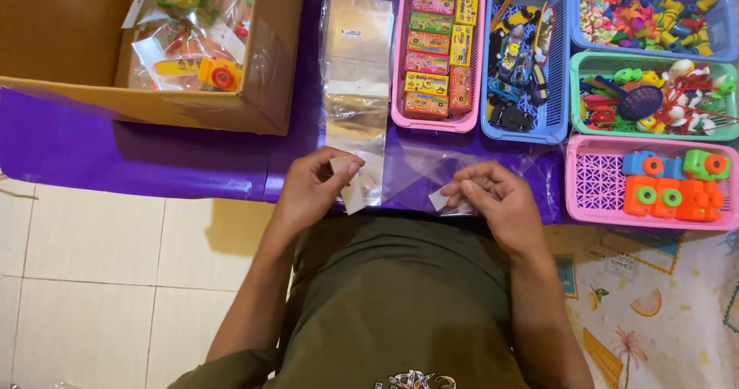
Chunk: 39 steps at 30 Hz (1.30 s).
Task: A person is seen picking various small plastic toys and components from several colored bins and organizing them into small, clear plastic bags on a purple-covered workspace.
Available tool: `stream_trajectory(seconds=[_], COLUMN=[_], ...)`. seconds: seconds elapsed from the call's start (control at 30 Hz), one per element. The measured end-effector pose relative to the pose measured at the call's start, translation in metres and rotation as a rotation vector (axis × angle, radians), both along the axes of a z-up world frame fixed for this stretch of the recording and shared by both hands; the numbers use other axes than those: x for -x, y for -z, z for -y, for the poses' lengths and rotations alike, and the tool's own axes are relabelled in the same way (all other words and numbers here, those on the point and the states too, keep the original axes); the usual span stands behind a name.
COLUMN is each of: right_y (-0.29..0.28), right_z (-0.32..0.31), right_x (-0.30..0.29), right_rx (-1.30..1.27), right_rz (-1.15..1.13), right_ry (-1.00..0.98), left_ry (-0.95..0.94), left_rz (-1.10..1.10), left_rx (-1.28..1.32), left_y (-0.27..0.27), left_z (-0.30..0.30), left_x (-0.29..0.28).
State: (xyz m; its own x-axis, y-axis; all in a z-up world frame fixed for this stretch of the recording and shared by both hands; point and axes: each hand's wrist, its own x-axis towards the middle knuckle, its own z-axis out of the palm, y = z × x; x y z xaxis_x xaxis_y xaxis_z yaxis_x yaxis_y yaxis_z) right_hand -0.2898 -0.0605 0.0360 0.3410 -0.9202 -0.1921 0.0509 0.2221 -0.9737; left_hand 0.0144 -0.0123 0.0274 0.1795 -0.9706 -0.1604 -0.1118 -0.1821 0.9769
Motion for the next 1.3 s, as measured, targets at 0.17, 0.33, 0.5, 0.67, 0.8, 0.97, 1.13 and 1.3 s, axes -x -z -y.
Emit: stream_trajectory(seconds=[0.17,0.33,0.5,0.67,0.8,0.97,1.13,1.3], right_y=[0.013,0.017,0.025,0.046,0.055,0.048,0.033,0.019], right_z=[0.006,0.011,0.016,0.022,0.025,0.025,0.014,0.012], right_x=[-0.007,-0.003,0.015,0.062,0.097,0.104,0.091,0.074], right_rx=[-0.005,-0.026,-0.091,-0.082,-0.073,-0.076,-0.079,-0.087], right_rz=[0.128,0.239,0.248,0.364,0.447,0.434,0.409,0.432], right_ry=[0.003,0.038,0.094,0.136,0.174,0.186,0.197,0.164], left_ry=[-0.017,-0.047,0.017,0.192,0.256,0.21,0.105,-0.066], left_rz=[-0.092,-0.135,0.243,0.566,0.73,0.83,0.792,0.645], left_rx=[-0.027,-0.044,0.185,0.467,0.462,0.501,0.564,0.5], left_y=[-0.015,-0.02,-0.008,0.013,0.006,0.029,0.028,0.015], left_z=[0.004,0.004,0.021,0.034,0.039,0.057,0.055,0.035], left_x=[-0.003,0.005,0.017,0.034,0.052,0.059,0.05,0.011])
